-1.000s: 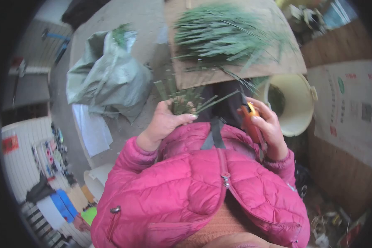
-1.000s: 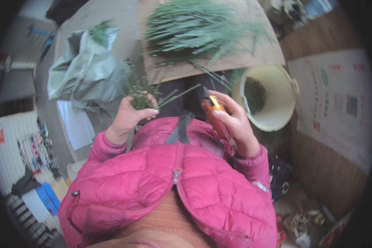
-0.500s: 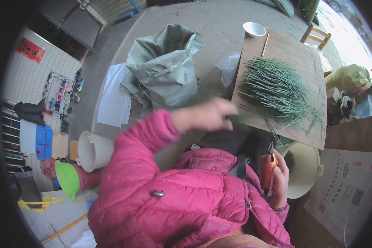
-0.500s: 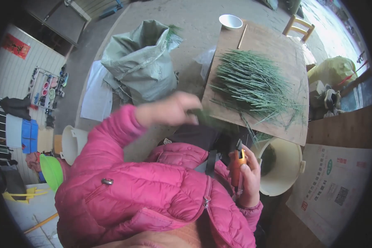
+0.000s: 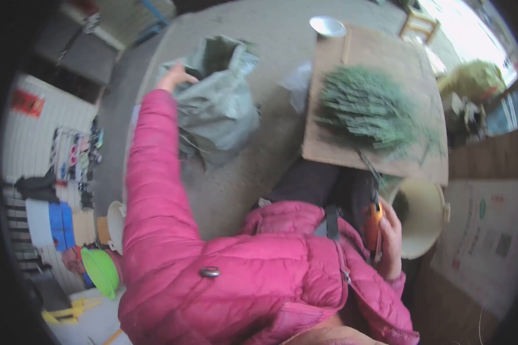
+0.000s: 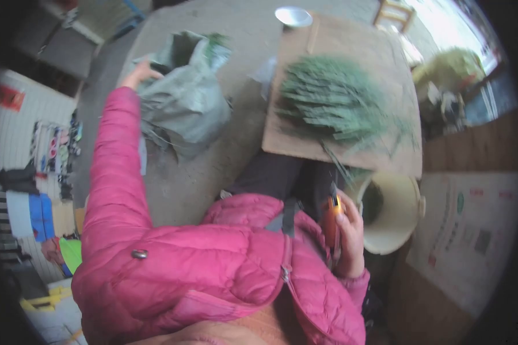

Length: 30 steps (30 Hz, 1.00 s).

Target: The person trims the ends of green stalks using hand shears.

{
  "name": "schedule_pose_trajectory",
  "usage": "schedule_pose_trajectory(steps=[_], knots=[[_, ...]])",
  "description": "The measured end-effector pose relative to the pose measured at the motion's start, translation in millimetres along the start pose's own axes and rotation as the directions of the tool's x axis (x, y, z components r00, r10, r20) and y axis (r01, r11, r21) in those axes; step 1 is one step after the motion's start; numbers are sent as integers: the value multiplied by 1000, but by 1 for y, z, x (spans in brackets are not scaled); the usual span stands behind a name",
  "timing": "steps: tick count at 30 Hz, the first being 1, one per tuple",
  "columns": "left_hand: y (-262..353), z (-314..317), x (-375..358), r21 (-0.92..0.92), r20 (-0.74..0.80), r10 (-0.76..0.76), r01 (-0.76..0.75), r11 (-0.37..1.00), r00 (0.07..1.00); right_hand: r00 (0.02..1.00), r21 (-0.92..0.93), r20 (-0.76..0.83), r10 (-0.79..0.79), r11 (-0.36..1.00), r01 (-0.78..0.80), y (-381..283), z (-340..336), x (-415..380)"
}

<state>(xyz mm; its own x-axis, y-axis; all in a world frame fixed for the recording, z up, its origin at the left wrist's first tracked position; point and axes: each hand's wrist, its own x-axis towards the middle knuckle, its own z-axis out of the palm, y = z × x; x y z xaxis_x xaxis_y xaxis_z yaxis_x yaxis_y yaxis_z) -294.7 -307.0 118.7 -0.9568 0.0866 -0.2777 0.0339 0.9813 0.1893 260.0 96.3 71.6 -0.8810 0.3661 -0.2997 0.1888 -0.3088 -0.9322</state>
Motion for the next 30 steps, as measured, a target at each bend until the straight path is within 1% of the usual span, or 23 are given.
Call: schedule_pose_trajectory(steps=[1, 2, 3, 4, 5, 7, 8, 9, 10, 11, 12, 14, 15, 17, 18, 21, 23, 24, 27, 30], knots=[[3, -1, 7, 11, -183, 63, -62, 998, 981, 1000, -1, 4, 8, 1000, -8, -3, 1, 1], [9, -1, 18, 22, -360, 127, -128, 992, 924, 1000, -3, 3, 12, 1000, -12, -6, 1, 2], [38, 19, 11, 22, -422, 171, -179, 984, 890, 999, -9, -25, 27, 1000, -27, -7, -2, 0], [87, 47, -21, -80, -428, 269, -333, 939, 863, 998, -18, -37, 49, 999, -50, -8, -4, -4], [124, 61, -61, -180, -453, 351, -469, 865, 820, 997, -23, -37, 64, 998, -65, -8, -4, -3], [163, 59, -161, -342, -536, 459, -680, 649, 709, 996, -20, -6, 86, 996, -86, -7, 1, 7], [184, 85, -197, -372, -435, 600, -741, 559, 671, 997, -20, 2, 80, 997, -80, -6, 1, 7], [199, 115, -219, -412, -331, 724, -783, 466, 605, 997, -21, 14, 76, 997, -76, -4, 1, 7], [212, 147, -229, -254, -364, 818, -893, 373, 445, 997, -25, 23, 78, 997, -78, -2, 0, 7], [223, 180, -238, -88, -369, 889, -963, 256, 270, 996, -32, 35, 79, 996, -78, -1, -1, 7], [234, 206, -242, -9, -361, 915, -982, 189, 179, 996, -37, 37, 82, 996, -81, -2, -2, 6], [255, 246, -231, 255, -478, 871, -930, 265, 117, 996, -30, 22, 85, 996, -85, -6, -2, 2], [263, 259, -224, 317, -500, 862, -907, 279, 90, 996, -23, 13, 85, 996, -85, -7, -2, 0], [271, 276, -210, 359, -528, 838, -857, 368, 138, 991, -18, 17, 131, 991, -130, -5, -5, -3], [272, 280, -208, 370, -535, 831, -843, 392, 152, 989, -15, 20, 144, 989, -144, -5, -6, -4], [268, 274, -211, 338, -497, 852, -867, 366, 166, 993, -6, 14, 114, 994, -114, -2, -5, -1], [257, 271, -213, 199, -399, 883, -917, 345, 245, 990, 49, 40, 135, 989, -137, 3, -7, 2], [252, 268, -214, 166, -369, 891, -925, 343, 264, 989, 66, 50, 141, 987, -144, 6, -6, 2], [249, 264, -210, 156, -430, 870, -929, 337, 244, 989, 44, 54, 141, 989, -144, 10, -3, 7], [253, 273, -205, 161, -412, 884, -938, 309, 221, 984, 16, 90, 151, 988, -153, 11, -3, 8]])
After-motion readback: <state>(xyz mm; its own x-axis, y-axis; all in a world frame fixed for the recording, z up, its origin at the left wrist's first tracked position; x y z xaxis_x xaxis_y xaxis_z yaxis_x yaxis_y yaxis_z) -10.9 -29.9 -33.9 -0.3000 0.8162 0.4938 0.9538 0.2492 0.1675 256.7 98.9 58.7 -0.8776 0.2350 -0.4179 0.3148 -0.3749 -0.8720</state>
